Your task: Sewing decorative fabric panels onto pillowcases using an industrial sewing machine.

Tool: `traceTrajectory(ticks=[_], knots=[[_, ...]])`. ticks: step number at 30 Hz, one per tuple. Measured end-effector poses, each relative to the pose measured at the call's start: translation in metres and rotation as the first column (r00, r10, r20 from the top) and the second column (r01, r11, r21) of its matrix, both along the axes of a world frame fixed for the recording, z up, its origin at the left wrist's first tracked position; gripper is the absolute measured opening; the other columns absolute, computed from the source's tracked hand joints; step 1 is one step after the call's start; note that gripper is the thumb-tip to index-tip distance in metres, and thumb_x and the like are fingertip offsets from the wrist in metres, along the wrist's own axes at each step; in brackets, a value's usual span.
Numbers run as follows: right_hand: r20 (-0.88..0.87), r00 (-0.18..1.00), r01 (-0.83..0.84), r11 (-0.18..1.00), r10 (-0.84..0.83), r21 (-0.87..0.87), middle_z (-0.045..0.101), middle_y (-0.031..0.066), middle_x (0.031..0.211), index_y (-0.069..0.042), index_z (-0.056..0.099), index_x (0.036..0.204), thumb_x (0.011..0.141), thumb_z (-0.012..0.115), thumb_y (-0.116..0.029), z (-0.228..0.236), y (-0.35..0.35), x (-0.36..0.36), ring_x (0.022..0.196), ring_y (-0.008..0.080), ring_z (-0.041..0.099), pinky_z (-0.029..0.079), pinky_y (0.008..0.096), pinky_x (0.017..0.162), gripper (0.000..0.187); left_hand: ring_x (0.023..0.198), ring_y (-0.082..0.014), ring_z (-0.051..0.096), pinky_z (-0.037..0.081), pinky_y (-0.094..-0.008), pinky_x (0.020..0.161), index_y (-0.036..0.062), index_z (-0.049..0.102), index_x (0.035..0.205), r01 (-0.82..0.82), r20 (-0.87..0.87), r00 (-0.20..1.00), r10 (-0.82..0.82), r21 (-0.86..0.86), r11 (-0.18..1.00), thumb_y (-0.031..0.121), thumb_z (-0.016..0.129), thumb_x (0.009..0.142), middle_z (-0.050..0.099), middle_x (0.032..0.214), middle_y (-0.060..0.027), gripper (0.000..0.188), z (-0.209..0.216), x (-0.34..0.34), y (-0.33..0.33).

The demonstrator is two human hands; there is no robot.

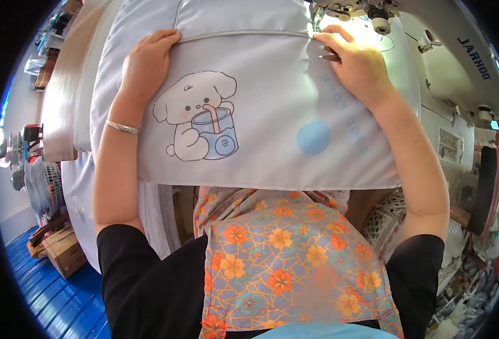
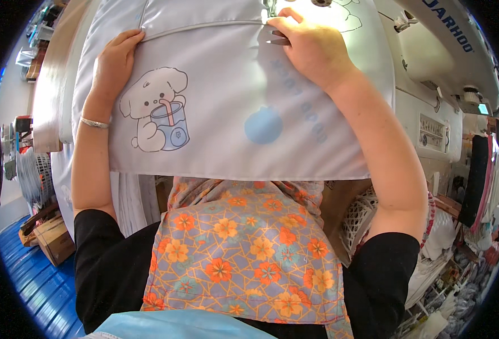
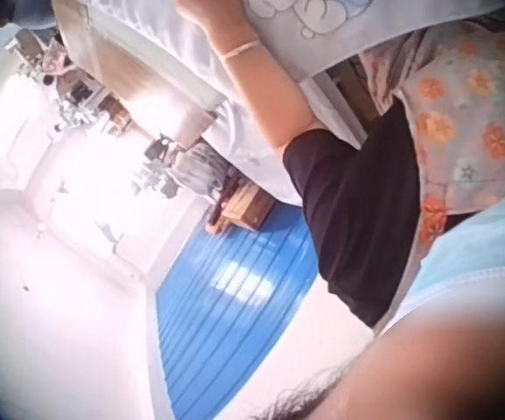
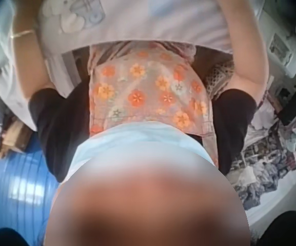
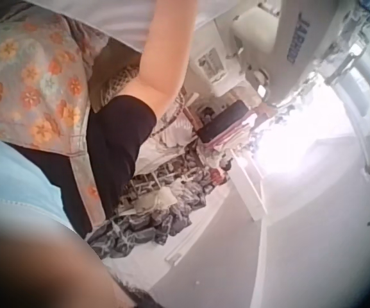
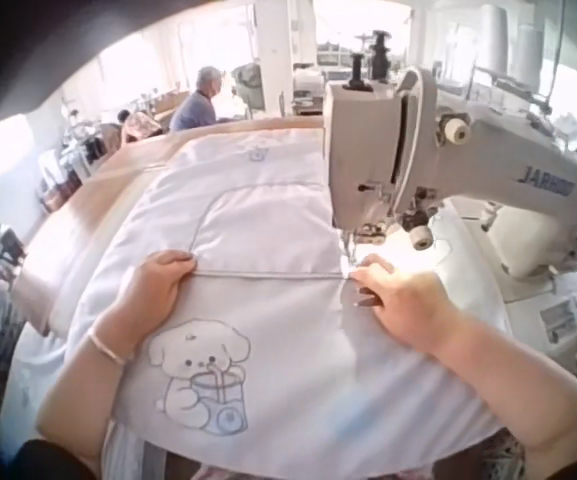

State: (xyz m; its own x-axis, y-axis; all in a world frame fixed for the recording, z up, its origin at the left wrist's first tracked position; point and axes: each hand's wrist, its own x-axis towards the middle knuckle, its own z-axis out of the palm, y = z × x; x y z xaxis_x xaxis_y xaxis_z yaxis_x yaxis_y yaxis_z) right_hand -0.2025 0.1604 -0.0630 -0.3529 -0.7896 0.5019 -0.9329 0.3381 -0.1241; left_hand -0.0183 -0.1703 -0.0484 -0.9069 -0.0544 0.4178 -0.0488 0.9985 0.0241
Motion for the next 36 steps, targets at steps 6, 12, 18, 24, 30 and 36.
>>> traceTrajectory(ticks=[6, 12, 18, 24, 30, 36], knots=[[0.050, 0.999, -0.007, 1.000, 0.008, -0.015, 0.065, -0.0003, 0.105, -0.011, 0.065, 0.104, 0.076, 0.063, 0.001, 0.000, 0.006, -0.011, 0.069, 0.0224, 0.065, 0.051, 0.0308, 0.064, 0.031, 0.105, -0.0235, 0.062, 0.053, -0.0351, 0.087, 0.0097, 0.068, 0.110, 0.004, -0.005, 1.000, -0.004, -0.030, 1.000, 0.001, 0.052, 0.085, 0.065, 0.117, -0.0002, 0.031, -0.001, -0.014, -0.009], [0.026, 0.999, -0.019, 0.992, 0.023, -0.124, 0.065, 0.0061, 0.100, -0.009, 0.066, 0.105, 0.079, 0.059, 0.002, -0.003, 0.010, -0.020, 0.068, 0.0225, 0.063, 0.051, 0.0298, 0.065, 0.029, 0.106, -0.0249, 0.062, 0.052, -0.0355, 0.087, 0.0095, 0.067, 0.112, -0.020, -0.014, 1.000, 0.020, 0.014, 1.000, 0.004, 0.051, 0.089, 0.065, 0.118, -0.0011, 0.029, -0.004, -0.018, -0.012], [0.281, 0.959, 0.066, 0.984, -0.018, -0.163, 0.065, 0.0118, 0.093, -0.010, 0.061, 0.123, 0.091, 0.060, -0.012, 0.014, 0.027, 0.013, 0.073, 0.0229, 0.061, 0.050, 0.0322, 0.070, 0.032, 0.105, -0.0318, 0.061, 0.049, -0.0400, 0.090, 0.0056, 0.064, 0.116, -0.046, -0.030, 0.998, 0.050, 0.126, 0.991, 0.012, 0.053, 0.091, 0.065, 0.119, -0.0091, 0.028, -0.001, 0.005, -0.028], [0.341, 0.940, -0.054, 0.994, 0.020, 0.092, 0.067, 0.0160, 0.101, -0.010, 0.055, 0.133, 0.096, 0.056, -0.025, 0.045, -0.014, 0.052, 0.080, 0.0267, 0.063, 0.050, 0.0354, 0.076, 0.040, 0.106, -0.0330, 0.061, 0.048, -0.0407, 0.091, 0.0057, 0.063, 0.117, -0.109, 0.045, 0.994, 0.102, 0.185, 0.977, 0.022, 0.057, 0.089, 0.064, 0.119, -0.0113, 0.032, 0.002, 0.008, -0.025], [0.508, 0.853, -0.165, 0.986, 0.123, 0.038, 0.068, 0.0137, 0.089, 0.001, 0.059, 0.101, 0.090, 0.064, -0.022, 0.058, -0.108, 0.073, 0.080, 0.0288, 0.066, 0.050, 0.0366, 0.072, 0.026, 0.096, -0.0323, 0.062, 0.049, -0.0422, 0.085, 0.0084, 0.065, 0.100, -0.208, -0.002, 0.977, 0.212, 0.195, 0.959, 0.021, 0.057, 0.090, 0.066, 0.100, -0.0103, 0.019, -0.003, -0.001, -0.021], [0.367, 0.905, -0.218, 0.976, 0.213, -0.030, 0.069, 0.0165, 0.092, 0.001, 0.060, 0.102, 0.088, 0.066, -0.025, 0.028, -0.198, 0.049, 0.084, 0.0315, 0.066, 0.051, 0.0396, 0.074, 0.030, 0.086, -0.0315, 0.061, 0.049, -0.0398, 0.075, 0.0063, 0.062, 0.091, -0.071, -0.123, 0.985, 0.124, 0.368, 0.927, 0.014, 0.058, 0.088, 0.064, 0.092, -0.0097, 0.009, -0.001, -0.008, -0.020]])
